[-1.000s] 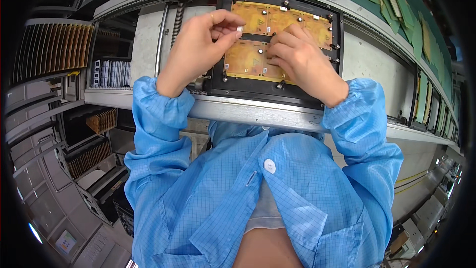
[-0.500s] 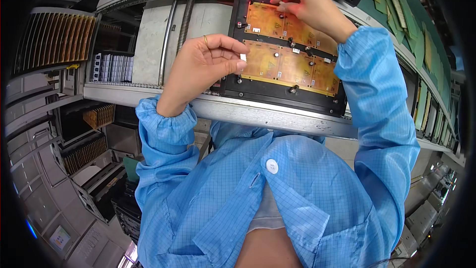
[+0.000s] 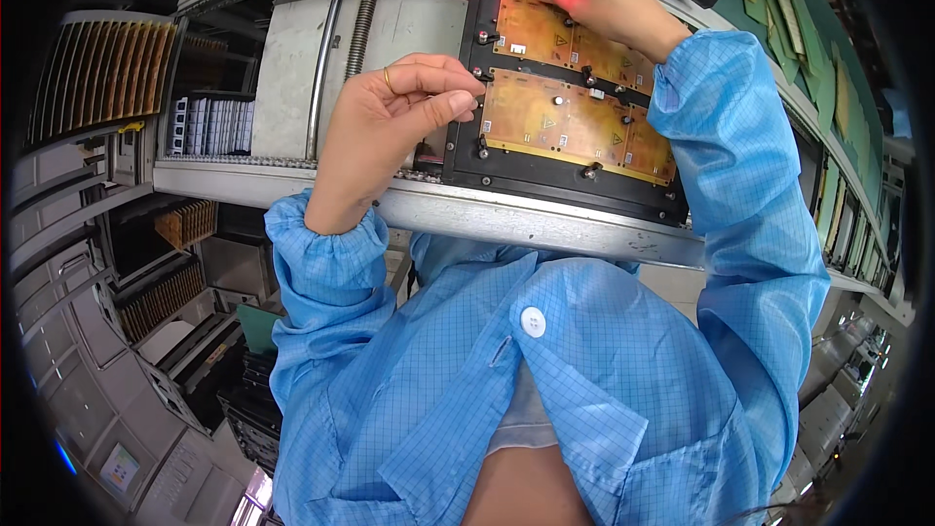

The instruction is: Assembling components and placing printed circuit boards into frames on a manufacturing line.

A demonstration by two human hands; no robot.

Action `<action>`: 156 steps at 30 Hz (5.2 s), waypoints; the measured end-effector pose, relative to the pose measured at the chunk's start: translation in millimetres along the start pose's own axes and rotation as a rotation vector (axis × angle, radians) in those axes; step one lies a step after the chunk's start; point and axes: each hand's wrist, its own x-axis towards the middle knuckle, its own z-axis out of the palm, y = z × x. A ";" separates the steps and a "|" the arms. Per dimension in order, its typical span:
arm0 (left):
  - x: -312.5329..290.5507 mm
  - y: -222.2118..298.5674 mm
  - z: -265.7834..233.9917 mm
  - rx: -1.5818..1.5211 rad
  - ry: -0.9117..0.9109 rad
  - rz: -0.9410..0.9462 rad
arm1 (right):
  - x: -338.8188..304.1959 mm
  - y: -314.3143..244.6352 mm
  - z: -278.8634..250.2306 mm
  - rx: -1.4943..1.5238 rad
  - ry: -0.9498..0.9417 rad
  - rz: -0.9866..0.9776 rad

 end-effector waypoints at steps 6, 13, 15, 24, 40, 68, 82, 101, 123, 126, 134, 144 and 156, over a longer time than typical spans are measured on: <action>1.7 0.6 5.6 0.022 0.063 -0.015 | -2.2 3.3 1.9 -0.144 -0.069 0.171; 4.4 -2.6 9.2 0.084 0.082 0.049 | -0.6 -11.7 0.3 -0.060 -0.021 0.243; 5.4 1.3 10.1 0.057 0.057 -0.020 | -0.4 -7.9 1.0 -0.065 -0.032 0.258; 10.4 -7.9 14.0 0.157 0.120 0.053 | -3.2 -14.2 4.9 -0.141 -0.022 0.329; 27.4 -15.8 24.1 0.556 0.186 0.297 | -17.7 -17.0 1.4 -0.247 0.041 0.048; 55.4 -28.5 56.1 1.075 -0.044 0.702 | -46.9 50.1 -162.4 -0.269 0.631 0.260; 29.4 -17.4 78.6 1.449 -0.076 0.562 | -125.6 167.6 -163.6 -0.849 0.592 0.651; 5.3 -30.8 48.5 0.849 0.216 0.102 | -203.7 -67.2 -70.0 -0.336 0.645 0.512; 0.5 -50.6 7.1 0.440 0.020 0.099 | -158.9 -119.2 21.8 -0.693 0.444 0.817; -0.5 -53.3 5.0 0.460 0.050 0.124 | -145.2 -103.4 -26.2 -0.683 0.450 0.682; 3.4 -39.8 8.5 0.631 0.136 0.164 | -77.7 105.5 -136.4 -1.143 0.304 0.715; 1.0 -37.5 5.9 0.621 0.009 0.196 | -92.0 102.7 -121.6 -0.686 0.434 0.727; 2.1 -35.5 5.6 0.686 0.027 0.212 | -148.6 123.8 -144.6 -1.027 0.649 0.936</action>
